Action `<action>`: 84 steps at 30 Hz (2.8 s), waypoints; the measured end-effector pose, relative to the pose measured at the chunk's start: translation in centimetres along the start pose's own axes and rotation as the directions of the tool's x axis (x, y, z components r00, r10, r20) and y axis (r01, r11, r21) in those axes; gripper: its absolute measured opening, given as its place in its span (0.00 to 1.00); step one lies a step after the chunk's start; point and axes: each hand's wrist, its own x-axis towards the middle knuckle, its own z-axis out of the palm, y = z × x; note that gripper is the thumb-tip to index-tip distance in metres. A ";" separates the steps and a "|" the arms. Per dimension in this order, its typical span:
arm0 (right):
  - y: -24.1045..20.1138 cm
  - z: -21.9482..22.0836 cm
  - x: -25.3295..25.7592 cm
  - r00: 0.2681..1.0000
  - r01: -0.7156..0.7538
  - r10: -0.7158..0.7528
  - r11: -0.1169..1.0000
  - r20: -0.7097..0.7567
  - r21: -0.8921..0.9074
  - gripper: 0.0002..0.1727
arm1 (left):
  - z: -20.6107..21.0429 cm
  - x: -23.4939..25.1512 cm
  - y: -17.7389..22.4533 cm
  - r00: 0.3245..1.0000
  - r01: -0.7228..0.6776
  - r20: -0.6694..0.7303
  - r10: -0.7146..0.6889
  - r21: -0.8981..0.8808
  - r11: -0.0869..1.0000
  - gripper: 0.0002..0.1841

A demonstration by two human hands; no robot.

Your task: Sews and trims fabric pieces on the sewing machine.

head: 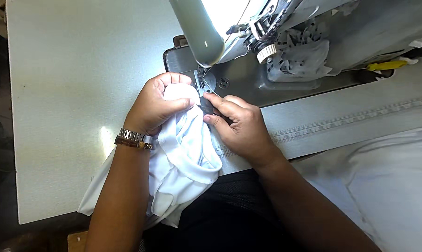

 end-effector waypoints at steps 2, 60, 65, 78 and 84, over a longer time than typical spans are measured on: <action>0.0 0.2 0.1 1.000 0.006 -0.006 1.000 -0.004 0.004 0.19 | -0.1 0.2 -0.1 1.000 0.016 0.008 -0.016 0.012 1.000 0.19; -2.2 2.0 1.0 0.969 -0.169 0.239 0.834 -0.068 0.526 0.11 | 0.1 0.0 0.0 0.998 -0.048 -0.051 0.045 -0.060 0.997 0.22; -1.9 2.4 1.1 0.976 -0.113 0.156 0.960 -0.154 0.257 0.08 | 0.1 -0.1 0.0 0.998 -0.040 -0.057 0.037 -0.049 0.998 0.22; -1.3 1.5 1.9 0.947 -0.288 0.322 0.870 -0.018 0.399 0.04 | -0.1 0.1 0.0 0.998 -0.065 -0.014 0.065 0.004 0.998 0.26; -1.2 1.7 2.0 0.973 -0.171 0.205 0.951 -0.109 0.257 0.07 | 0.2 -0.1 0.0 0.995 -0.097 -0.011 0.098 0.029 0.995 0.26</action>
